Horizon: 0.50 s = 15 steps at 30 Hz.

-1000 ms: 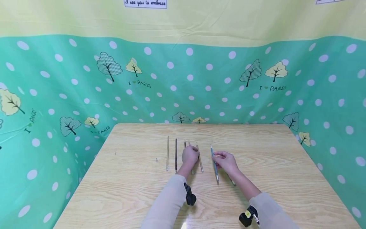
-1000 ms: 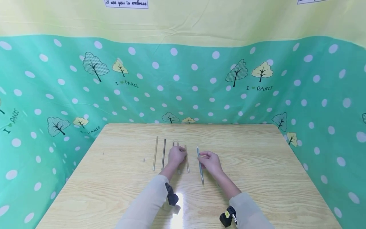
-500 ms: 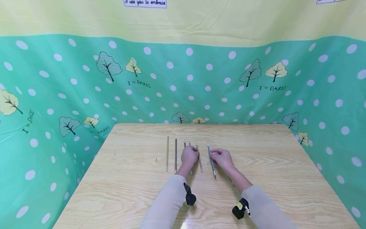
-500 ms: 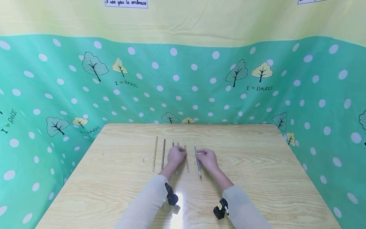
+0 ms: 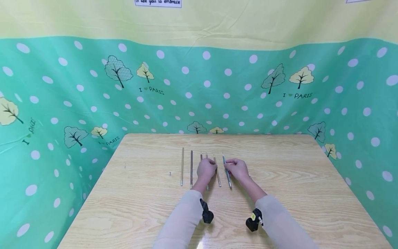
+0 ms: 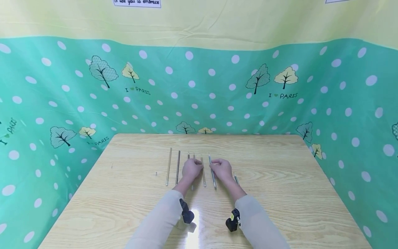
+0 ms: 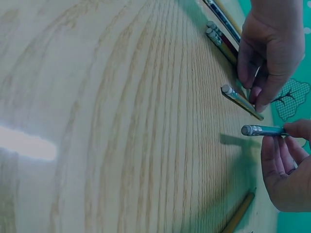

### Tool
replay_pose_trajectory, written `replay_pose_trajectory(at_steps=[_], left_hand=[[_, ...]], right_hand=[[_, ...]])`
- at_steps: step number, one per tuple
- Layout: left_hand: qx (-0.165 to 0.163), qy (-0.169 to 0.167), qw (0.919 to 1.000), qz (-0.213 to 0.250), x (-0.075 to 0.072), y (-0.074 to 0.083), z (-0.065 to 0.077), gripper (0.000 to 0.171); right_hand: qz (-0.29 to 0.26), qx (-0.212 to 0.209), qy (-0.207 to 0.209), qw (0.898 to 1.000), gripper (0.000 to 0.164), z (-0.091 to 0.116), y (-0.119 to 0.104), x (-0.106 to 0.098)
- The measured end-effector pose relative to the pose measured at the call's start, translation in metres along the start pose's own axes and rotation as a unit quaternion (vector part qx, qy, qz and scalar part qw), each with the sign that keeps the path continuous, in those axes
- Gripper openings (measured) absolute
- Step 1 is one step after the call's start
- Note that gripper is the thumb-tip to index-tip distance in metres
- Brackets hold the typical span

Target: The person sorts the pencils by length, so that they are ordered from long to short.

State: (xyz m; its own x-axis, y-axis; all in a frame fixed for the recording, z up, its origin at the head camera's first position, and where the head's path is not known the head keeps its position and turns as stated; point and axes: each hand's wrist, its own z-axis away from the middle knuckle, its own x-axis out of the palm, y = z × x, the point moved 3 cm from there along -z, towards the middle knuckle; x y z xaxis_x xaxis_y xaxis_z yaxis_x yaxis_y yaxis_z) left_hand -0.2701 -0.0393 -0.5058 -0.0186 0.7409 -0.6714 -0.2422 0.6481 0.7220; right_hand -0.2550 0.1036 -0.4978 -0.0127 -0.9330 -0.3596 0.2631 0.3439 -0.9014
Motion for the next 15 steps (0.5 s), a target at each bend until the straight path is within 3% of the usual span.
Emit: replay_pose_trajectory(at_steps=[15], left_hand=[[0.007,0.010,0.9998,-0.013,-0.0003,-0.0008,-0.0006,0.012]], right_hand=[[0.001,0.000,0.015,1.000,0.027,-0.0098,0.0010,0.0073]])
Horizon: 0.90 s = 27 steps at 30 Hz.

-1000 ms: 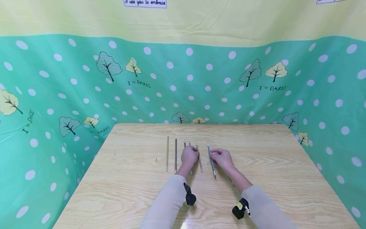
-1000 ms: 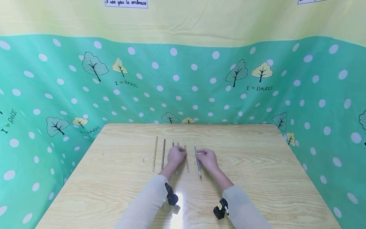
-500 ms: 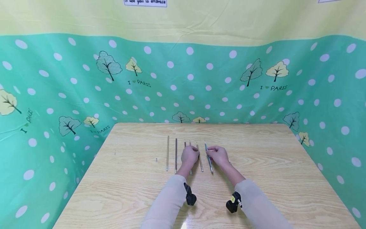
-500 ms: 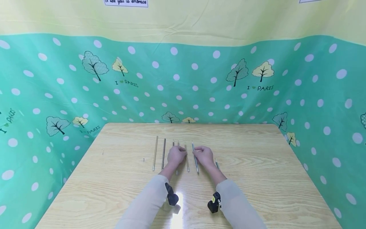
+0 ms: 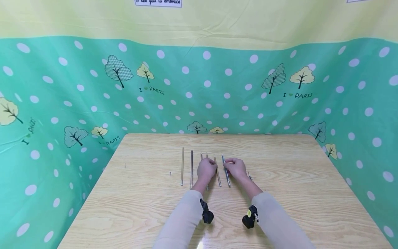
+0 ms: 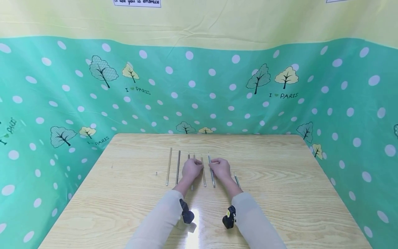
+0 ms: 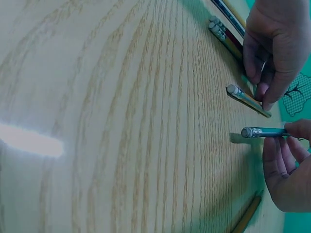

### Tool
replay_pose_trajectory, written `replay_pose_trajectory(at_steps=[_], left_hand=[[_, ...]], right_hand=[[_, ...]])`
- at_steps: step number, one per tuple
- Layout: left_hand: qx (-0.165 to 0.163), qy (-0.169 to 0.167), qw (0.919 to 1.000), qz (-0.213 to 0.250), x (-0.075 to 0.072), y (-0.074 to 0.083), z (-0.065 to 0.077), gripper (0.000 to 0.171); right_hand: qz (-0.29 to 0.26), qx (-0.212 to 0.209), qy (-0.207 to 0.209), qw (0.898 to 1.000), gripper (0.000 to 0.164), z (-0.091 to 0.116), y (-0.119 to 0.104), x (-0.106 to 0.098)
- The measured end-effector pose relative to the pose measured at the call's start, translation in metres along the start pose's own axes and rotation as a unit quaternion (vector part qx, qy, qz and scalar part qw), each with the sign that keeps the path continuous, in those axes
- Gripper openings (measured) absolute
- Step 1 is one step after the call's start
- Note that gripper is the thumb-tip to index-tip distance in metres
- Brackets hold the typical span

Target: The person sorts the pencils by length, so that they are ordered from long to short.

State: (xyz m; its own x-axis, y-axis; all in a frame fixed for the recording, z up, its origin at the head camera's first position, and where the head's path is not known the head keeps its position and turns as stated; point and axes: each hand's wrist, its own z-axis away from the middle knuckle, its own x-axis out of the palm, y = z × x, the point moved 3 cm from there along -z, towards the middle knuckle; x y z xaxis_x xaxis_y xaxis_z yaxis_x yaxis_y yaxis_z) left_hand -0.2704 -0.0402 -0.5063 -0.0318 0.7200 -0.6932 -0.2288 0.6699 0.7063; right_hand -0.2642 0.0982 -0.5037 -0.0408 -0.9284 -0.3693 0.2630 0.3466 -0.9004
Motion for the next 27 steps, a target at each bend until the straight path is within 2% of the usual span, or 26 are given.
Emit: replay_pose_trajectory(at_steps=[5,17,27], left_hand=[[0.000,0.003,1.0000,-0.005,0.000,0.001,0.000,0.013],[0.000,0.006,1.0000,-0.007,0.000,0.002,-0.001,0.013],[-0.006,0.004,1.0000,-0.001,0.001,0.001,-0.001,0.013]], right_hand=[[0.006,-0.009,0.004,1.000,0.027,-0.005,-0.001,0.004],[0.040,-0.002,0.017,0.999,0.025,-0.011,0.002,0.008],[0.048,0.004,0.023,0.999,0.020,-0.013,0.002,0.011]])
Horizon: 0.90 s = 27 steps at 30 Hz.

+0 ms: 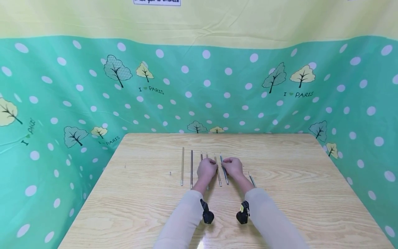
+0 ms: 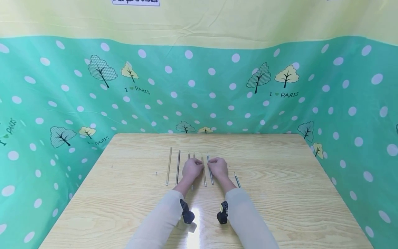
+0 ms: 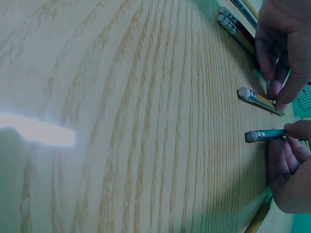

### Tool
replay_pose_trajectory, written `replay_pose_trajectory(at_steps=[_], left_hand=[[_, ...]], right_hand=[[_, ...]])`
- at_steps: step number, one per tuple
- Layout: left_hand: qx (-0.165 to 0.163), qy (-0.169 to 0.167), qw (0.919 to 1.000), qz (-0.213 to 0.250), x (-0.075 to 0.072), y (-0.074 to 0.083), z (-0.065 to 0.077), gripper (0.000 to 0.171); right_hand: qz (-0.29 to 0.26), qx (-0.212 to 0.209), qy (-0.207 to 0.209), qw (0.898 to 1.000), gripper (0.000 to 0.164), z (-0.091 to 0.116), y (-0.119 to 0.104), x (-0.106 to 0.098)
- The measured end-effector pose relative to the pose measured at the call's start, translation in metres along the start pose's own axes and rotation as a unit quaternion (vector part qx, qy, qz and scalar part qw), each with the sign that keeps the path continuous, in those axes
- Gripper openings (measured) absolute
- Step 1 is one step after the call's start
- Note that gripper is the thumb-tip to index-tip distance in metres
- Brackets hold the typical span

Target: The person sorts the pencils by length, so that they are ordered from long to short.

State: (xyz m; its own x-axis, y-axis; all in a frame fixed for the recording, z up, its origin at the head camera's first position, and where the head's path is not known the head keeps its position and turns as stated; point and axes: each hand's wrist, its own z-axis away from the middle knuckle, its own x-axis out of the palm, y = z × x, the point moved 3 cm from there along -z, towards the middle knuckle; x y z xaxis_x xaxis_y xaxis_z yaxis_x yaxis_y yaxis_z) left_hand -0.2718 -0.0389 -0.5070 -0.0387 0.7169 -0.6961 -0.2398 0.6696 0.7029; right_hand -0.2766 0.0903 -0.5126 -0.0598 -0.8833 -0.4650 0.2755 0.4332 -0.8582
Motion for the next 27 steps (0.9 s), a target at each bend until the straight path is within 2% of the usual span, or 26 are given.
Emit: replay_pose_trajectory(at_steps=[14,27], left_hand=[[0.007,0.000,1.0000,-0.002,0.0011,-0.0009,-0.0004,0.012],[0.004,-0.003,1.0000,-0.006,0.0008,-0.0001,0.0006,0.013]], right_hand=[[0.035,-0.024,0.022,0.999,0.018,-0.0010,0.0004,0.0022],[0.044,-0.024,0.027,0.998,0.016,-0.0017,0.0014,0.0041]])
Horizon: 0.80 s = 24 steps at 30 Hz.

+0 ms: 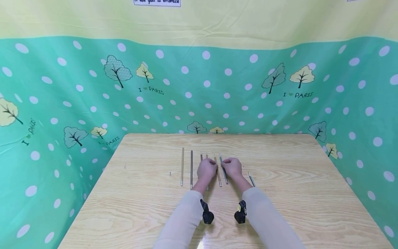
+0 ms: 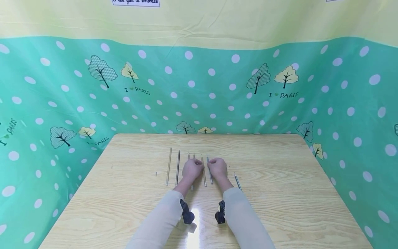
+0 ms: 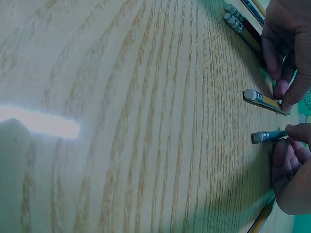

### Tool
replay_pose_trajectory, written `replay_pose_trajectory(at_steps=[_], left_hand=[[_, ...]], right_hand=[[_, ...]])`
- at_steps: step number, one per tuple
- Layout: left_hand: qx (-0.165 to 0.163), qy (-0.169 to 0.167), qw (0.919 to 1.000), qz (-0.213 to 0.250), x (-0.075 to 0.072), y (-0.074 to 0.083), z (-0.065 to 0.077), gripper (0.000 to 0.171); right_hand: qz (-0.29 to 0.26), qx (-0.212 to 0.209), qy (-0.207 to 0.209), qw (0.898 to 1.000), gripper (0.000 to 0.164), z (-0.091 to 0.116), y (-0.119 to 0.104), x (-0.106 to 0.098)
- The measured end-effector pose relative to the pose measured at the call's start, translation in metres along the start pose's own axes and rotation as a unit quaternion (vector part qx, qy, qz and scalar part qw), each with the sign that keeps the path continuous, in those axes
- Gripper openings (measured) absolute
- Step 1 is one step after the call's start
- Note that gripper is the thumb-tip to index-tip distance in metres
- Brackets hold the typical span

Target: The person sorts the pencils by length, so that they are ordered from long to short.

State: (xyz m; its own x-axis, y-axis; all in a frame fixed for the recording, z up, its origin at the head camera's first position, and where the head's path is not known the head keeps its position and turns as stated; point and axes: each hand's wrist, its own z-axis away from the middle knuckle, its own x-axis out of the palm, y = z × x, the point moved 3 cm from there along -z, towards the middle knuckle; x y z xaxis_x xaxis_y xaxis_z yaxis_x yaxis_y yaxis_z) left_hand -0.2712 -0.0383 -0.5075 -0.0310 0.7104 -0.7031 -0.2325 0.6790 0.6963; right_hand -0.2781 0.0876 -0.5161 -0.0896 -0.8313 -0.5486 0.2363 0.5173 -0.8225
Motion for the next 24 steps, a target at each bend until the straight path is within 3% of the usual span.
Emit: replay_pose_trajectory(at_steps=[24], left_hand=[[0.011,0.004,0.9998,0.016,-0.0019,0.0000,0.0006,0.012]], right_hand=[[0.021,-0.019,0.000,1.000,0.017,0.0044,-0.0099,-0.0022]])
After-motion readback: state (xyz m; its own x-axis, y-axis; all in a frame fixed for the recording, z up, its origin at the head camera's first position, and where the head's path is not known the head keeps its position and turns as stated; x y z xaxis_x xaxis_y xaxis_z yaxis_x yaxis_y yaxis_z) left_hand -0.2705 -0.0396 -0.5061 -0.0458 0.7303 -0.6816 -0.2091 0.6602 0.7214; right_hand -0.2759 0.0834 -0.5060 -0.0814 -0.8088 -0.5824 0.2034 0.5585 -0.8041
